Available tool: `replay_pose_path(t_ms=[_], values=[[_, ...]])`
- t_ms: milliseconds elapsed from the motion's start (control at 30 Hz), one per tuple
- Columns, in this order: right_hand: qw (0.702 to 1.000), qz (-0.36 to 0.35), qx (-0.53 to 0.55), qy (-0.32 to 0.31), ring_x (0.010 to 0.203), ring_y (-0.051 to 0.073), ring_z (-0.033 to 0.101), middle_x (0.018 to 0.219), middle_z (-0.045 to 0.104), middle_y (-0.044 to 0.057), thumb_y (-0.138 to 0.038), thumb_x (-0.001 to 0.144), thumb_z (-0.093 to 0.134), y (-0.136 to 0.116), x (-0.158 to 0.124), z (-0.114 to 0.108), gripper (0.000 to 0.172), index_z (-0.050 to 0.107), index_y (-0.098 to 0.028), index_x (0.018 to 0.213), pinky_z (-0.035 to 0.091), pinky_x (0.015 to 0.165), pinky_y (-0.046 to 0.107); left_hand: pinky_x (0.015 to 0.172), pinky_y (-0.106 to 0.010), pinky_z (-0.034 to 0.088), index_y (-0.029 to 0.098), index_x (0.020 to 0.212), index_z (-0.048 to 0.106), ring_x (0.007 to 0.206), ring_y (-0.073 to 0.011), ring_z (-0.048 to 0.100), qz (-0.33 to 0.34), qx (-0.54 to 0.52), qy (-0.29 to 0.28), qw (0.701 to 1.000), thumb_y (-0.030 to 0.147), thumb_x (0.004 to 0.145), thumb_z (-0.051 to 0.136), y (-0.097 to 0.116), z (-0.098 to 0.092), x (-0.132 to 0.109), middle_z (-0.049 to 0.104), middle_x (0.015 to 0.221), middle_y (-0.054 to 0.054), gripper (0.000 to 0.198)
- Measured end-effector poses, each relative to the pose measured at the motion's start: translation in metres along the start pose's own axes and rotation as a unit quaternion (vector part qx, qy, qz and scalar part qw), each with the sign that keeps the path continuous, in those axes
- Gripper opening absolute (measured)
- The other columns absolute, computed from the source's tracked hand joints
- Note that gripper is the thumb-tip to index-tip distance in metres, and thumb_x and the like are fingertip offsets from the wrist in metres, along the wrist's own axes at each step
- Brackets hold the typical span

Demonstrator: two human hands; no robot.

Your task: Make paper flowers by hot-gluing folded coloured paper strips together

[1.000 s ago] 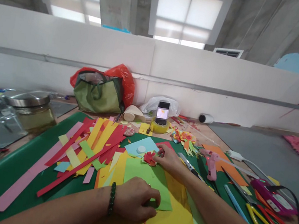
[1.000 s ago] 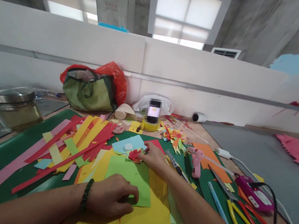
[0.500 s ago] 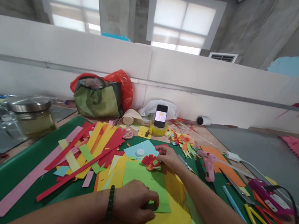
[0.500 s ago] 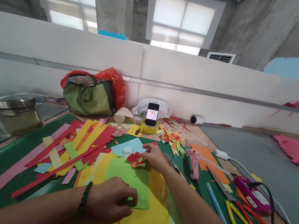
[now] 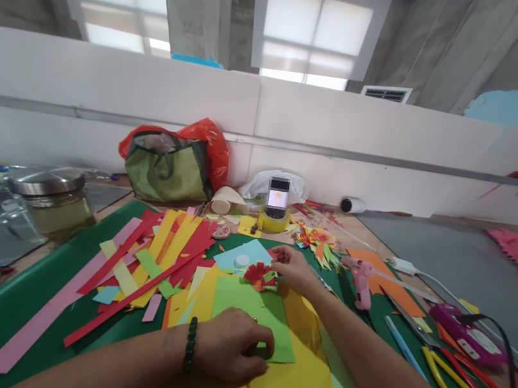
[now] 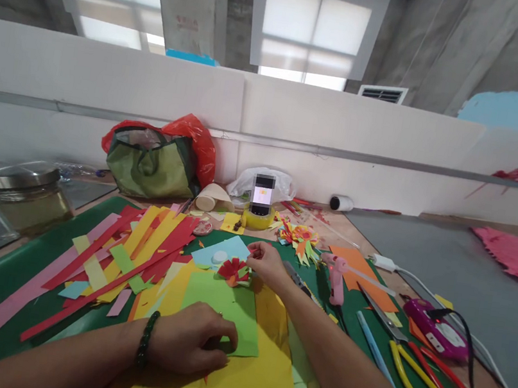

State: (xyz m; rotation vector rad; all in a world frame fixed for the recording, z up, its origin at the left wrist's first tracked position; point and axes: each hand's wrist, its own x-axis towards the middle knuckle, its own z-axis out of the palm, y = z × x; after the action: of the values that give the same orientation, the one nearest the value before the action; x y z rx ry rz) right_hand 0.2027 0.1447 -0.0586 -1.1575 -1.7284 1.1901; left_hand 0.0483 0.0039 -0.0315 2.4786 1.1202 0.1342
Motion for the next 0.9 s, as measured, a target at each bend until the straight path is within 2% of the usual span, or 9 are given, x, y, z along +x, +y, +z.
replay_pose_path(t_ms=[333, 533, 633, 700, 733, 833, 900], values=[[0.996, -0.003, -0.089, -0.006, 0.061, 0.013, 0.057, 0.066, 0.061, -0.002, -0.007, 0.059, 0.057, -0.004, -0.004, -0.009, 0.033, 0.063, -0.015, 0.091, 0.041, 0.052, 0.021, 0.059, -0.023, 0.04, 0.024, 0.1, 0.068, 0.067, -0.0168, 0.065, 0.019, 0.004, -0.003, 1.0, 0.028, 0.081, 0.061, -0.001, -0.002, 0.0, 0.072, 0.072, 0.0, 0.02], [0.986, -0.06, -0.15, 0.043, 0.059, 0.013, 0.052, 0.062, 0.058, -0.003, -0.017, 0.069, 0.056, -0.007, -0.007, -0.015, 0.017, 0.062, -0.018, 0.085, 0.036, 0.053, 0.023, 0.057, -0.023, 0.038, 0.023, 0.099, 0.069, 0.064, -0.0166, 0.063, 0.036, 0.013, 0.01, 0.999, 0.028, 0.08, 0.061, -0.003, 0.001, 0.0, 0.07, 0.068, -0.001, 0.02], [0.98, -0.096, -0.16, 0.07, 0.058, 0.013, 0.05, 0.061, 0.055, -0.003, -0.024, 0.075, 0.052, -0.009, -0.007, -0.019, 0.017, 0.061, -0.018, 0.089, 0.038, 0.056, 0.025, 0.056, -0.023, 0.037, 0.022, 0.092, 0.072, 0.062, -0.0146, 0.061, 0.065, -0.006, 0.03, 0.997, 0.026, 0.082, 0.059, -0.004, 0.002, -0.002, 0.07, 0.068, -0.002, 0.017], [0.977, -0.113, -0.162, 0.078, 0.057, 0.014, 0.05, 0.061, 0.055, -0.003, -0.028, 0.077, 0.051, -0.008, -0.007, -0.021, 0.018, 0.061, -0.018, 0.089, 0.039, 0.057, 0.025, 0.055, -0.022, 0.036, 0.022, 0.086, 0.072, 0.058, -0.0122, 0.058, 0.049, -0.035, 0.072, 0.996, 0.026, 0.082, 0.057, -0.009, -0.002, -0.002, 0.068, 0.064, -0.001, 0.017], [0.976, -0.118, -0.164, 0.079, 0.057, 0.014, 0.05, 0.061, 0.056, -0.002, -0.03, 0.078, 0.051, -0.008, -0.007, -0.021, 0.018, 0.061, -0.018, 0.087, 0.039, 0.056, 0.026, 0.054, -0.021, 0.035, 0.021, 0.083, 0.072, 0.055, -0.0113, 0.056, 0.02, -0.05, 0.107, 0.993, 0.027, 0.083, 0.055, -0.015, -0.006, -0.001, 0.067, 0.061, 0.0, 0.018], [0.974, -0.129, -0.172, 0.078, 0.057, 0.014, 0.052, 0.064, 0.06, 0.0, -0.032, 0.078, 0.052, -0.006, -0.007, -0.02, 0.018, 0.061, -0.018, 0.082, 0.04, 0.056, 0.026, 0.052, -0.022, 0.035, 0.018, 0.08, 0.071, 0.054, -0.0113, 0.053, -0.117, -0.072, 0.244, 0.96, 0.032, 0.086, 0.049, -0.041, -0.024, 0.0, 0.065, 0.06, -0.001, 0.026], [0.972, -0.135, -0.178, 0.075, 0.057, 0.015, 0.053, 0.065, 0.062, 0.001, -0.032, 0.078, 0.052, -0.005, -0.007, -0.019, 0.017, 0.061, -0.019, 0.079, 0.041, 0.056, 0.027, 0.053, -0.023, 0.037, 0.018, 0.083, 0.071, 0.059, -0.0138, 0.056, -0.195, -0.044, 0.306, 0.931, 0.03, 0.084, 0.051, -0.062, -0.037, 0.001, 0.068, 0.067, -0.002, 0.023]])
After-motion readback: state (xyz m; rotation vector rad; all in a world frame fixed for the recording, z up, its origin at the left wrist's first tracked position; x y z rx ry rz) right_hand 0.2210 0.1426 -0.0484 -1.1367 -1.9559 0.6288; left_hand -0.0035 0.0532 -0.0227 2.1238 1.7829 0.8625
